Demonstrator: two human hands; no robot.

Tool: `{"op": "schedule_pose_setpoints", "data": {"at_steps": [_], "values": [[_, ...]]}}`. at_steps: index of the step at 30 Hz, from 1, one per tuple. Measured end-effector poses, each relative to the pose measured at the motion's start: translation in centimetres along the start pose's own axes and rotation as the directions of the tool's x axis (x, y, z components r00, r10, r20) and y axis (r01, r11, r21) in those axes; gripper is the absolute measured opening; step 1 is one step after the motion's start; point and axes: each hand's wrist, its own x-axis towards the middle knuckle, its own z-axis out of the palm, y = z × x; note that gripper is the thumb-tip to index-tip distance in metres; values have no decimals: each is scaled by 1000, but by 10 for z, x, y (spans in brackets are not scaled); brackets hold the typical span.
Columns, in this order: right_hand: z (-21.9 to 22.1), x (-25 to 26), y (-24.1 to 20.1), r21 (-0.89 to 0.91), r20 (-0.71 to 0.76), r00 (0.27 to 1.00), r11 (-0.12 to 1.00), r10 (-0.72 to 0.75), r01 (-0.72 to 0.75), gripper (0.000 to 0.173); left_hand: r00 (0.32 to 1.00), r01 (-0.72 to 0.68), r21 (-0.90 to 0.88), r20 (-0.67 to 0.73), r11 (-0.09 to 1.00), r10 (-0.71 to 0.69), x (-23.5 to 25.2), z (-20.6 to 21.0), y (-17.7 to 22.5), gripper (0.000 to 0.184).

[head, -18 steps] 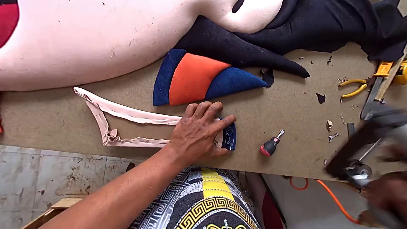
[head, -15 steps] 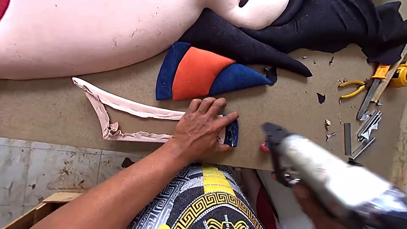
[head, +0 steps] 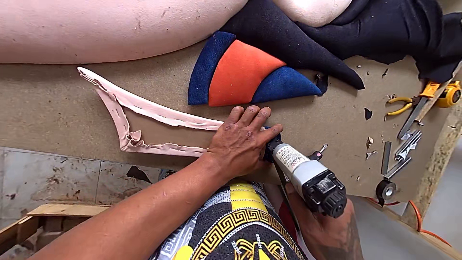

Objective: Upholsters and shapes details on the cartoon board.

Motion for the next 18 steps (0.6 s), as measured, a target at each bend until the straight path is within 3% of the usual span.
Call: {"op": "schedule_pose_setpoints", "data": {"at_steps": [11, 18], "values": [[-7, -4, -8, -23, 7, 999, 998, 53, -53, 32, 1000, -14, 17, 10, 1000, 14, 2, 1, 0, 73], [-21, -36, -14, -4, 123, 984, 992, 126, -126, 32, 1000, 11, 0, 14, 1000, -11, 2, -2, 1, 76]]}}
